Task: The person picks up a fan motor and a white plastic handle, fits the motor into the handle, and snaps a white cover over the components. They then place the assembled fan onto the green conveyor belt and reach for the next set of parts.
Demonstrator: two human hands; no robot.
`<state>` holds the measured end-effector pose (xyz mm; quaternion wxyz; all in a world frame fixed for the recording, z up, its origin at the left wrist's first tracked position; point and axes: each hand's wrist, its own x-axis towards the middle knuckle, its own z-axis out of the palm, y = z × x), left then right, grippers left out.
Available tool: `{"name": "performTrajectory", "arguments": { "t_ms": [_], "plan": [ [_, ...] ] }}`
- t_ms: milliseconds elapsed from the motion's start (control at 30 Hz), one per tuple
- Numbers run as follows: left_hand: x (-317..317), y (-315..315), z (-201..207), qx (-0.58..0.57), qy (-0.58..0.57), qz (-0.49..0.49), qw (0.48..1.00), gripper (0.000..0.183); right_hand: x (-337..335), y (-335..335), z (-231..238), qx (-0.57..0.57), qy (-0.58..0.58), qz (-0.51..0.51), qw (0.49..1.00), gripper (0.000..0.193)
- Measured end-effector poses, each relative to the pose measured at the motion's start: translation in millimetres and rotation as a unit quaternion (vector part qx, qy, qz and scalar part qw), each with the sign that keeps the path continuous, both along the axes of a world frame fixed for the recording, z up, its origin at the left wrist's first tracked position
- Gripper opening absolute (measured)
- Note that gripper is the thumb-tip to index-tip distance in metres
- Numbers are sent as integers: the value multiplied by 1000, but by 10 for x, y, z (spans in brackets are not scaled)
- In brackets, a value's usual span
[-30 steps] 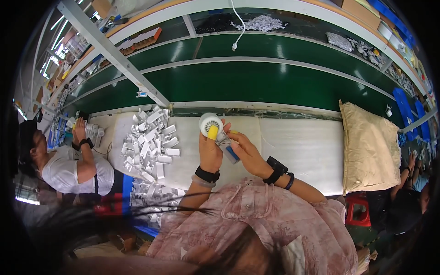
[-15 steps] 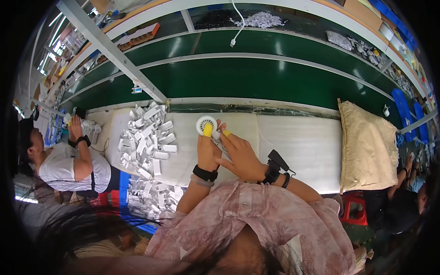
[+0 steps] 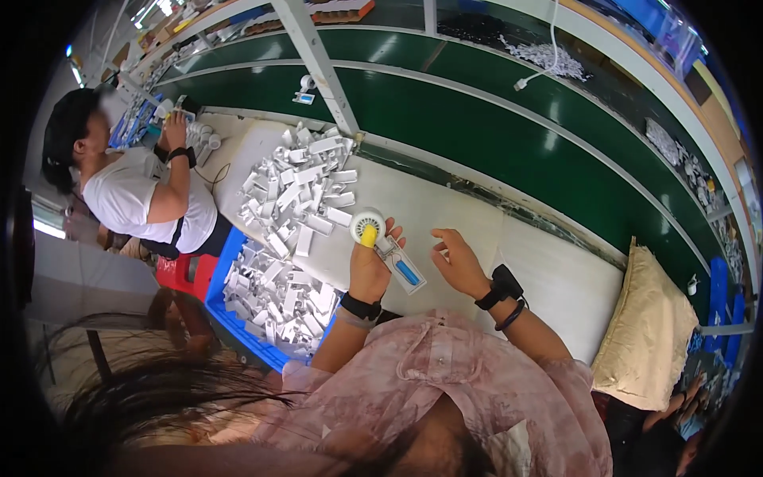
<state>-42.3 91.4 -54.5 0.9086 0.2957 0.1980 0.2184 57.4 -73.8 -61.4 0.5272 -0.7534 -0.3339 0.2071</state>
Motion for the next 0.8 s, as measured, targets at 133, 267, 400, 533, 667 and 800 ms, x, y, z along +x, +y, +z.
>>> {"name": "performTrajectory", "arguments": {
  "t_ms": [133, 267, 400, 533, 667, 800],
  "plan": [
    [-495, 286, -167, -6, 33, 97, 995, 41, 73, 602, -330, -83, -153, 167, 971, 35],
    [-1024, 570, -367, -84, 28, 193, 977, 39, -31, 1506, -579, -88, -300, 239, 919, 31],
    [-1300, 803, -568, -82, 63, 244, 964, 41, -225, 2357, -679, -93, -329, 235, 910, 29],
    [-1372, 994, -610, -73, 62, 253, 963, 40, -290, 2791, -897, -189, -384, 221, 876, 25],
    [-1329, 1206, -589, -94, 76, 251, 960, 39, -259, 2880, -1053, -213, -450, 230, 836, 14],
    [-1149, 1359, -581, -80, 95, 218, 968, 36, -85, 2513, -807, -153, -247, 216, 932, 7]
  ]
}}
